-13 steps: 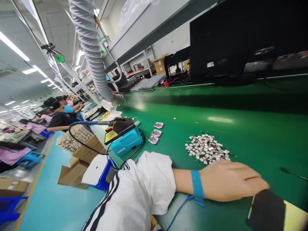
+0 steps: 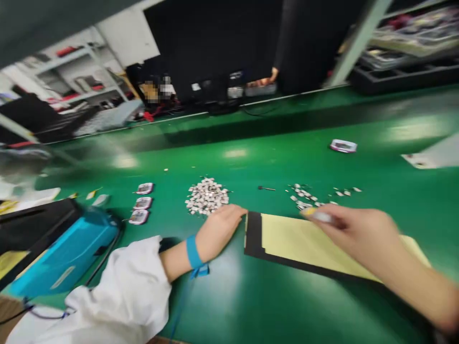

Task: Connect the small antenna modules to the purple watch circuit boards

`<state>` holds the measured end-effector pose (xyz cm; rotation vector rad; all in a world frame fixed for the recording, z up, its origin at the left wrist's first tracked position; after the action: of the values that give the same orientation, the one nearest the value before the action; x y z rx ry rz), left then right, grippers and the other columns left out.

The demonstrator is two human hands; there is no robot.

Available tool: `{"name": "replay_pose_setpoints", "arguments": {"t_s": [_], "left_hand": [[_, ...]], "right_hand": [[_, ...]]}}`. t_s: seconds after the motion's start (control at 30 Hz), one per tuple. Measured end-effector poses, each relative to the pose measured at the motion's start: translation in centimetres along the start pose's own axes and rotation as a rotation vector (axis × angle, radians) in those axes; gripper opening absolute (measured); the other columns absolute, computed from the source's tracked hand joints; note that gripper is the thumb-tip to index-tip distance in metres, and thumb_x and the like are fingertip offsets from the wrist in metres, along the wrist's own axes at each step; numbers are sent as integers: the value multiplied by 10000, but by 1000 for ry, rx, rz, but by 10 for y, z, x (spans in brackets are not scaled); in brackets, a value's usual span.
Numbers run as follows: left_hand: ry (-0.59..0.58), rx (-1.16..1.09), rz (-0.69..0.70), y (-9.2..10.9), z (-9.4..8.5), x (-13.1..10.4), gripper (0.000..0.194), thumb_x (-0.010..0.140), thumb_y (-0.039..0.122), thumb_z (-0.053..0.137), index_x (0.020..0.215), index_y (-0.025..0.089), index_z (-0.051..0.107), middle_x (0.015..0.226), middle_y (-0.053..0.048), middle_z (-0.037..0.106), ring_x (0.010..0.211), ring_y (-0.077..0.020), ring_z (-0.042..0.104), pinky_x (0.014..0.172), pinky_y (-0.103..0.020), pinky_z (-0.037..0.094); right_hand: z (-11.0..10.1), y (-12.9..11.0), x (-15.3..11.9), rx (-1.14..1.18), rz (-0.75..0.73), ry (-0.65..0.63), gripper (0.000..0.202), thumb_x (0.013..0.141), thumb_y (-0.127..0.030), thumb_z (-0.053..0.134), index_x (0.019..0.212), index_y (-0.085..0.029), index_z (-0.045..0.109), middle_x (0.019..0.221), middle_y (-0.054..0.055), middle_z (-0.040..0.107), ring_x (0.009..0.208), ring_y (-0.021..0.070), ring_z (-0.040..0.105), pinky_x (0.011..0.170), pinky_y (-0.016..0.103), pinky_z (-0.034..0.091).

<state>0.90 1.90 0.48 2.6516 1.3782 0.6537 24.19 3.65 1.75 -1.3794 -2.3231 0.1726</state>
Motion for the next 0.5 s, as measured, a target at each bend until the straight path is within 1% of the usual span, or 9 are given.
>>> {"name": "replay_pose_setpoints", "arguments": {"t_s": [0.03,0.07,0.1,0.13,0.23,0.3,0.37,0.43,0.5], "left_hand": [[17,-25,-15,-1,0,0,185,848,135,434,1004,106,529,938,-91,622,869,-165,591,780,-293,506],[23,-44,-26,-2,0,0,187,844,143,448,1007,106,530,935,-93,623,862,-171,591,771,-300,506],[17,-60,-27,-3,0,0,180,841,151,458,997,115,539,924,-86,627,853,-171,592,763,-301,506],[4,-71,-18,-3,0,0,167,841,155,462,980,129,551,911,-72,633,843,-166,593,757,-295,504],[-1,-74,10,-2,-3,0,149,846,170,463,941,163,578,868,-40,643,803,-150,593,733,-273,492],[51,-85,-34,-2,-8,2,143,842,181,476,933,170,586,851,-37,634,780,-140,586,715,-257,482],[107,-142,-108,-3,-14,5,129,828,183,501,912,175,599,833,-33,620,772,-128,575,704,-237,472],[148,-231,-171,-3,-18,8,122,815,182,521,892,185,615,836,-26,610,786,-122,568,718,-231,469],[166,-355,-234,-2,-19,10,124,808,195,531,888,193,626,868,-26,615,817,-125,573,737,-234,477]], "right_hand": [[5,-8,-1,24,-28,-57,94,822,-202,563,757,-191,630,632,2,639,510,106,580,447,190,404],[11,-18,-2,72,-85,-112,67,796,-165,584,764,-196,633,647,-11,649,524,116,593,468,201,419],[18,-28,-3,91,-131,-152,52,777,-153,603,790,-193,634,702,-12,656,590,130,616,514,211,445],[24,-38,-5,91,-166,-173,34,761,-168,627,789,-184,633,714,-9,648,614,142,619,533,225,455],[35,-59,-14,44,-230,-211,165,729,-272,678,846,-167,627,747,4,598,593,149,601,540,259,467],[36,-66,-18,-14,-261,-215,263,687,-290,715,893,-158,617,778,12,572,573,149,587,509,268,459],[35,-69,-21,-72,-303,-233,323,652,-240,742,930,-147,605,798,18,561,573,146,581,461,259,435],[35,-69,-23,-119,-342,-250,315,663,-174,724,947,-133,595,810,24,558,570,137,576,423,251,404],[35,-70,-24,-150,-368,-234,234,719,-130,660,941,-117,587,813,30,555,559,126,570,411,251,386]]}}
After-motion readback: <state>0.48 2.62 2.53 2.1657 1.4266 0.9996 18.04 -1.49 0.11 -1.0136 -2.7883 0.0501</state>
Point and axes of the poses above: each hand's wrist, its own x-axis towards the middle knuckle, its own z-axis out of the palm, y = z × x, the point moved 3 cm from there along x, towards the middle knuckle
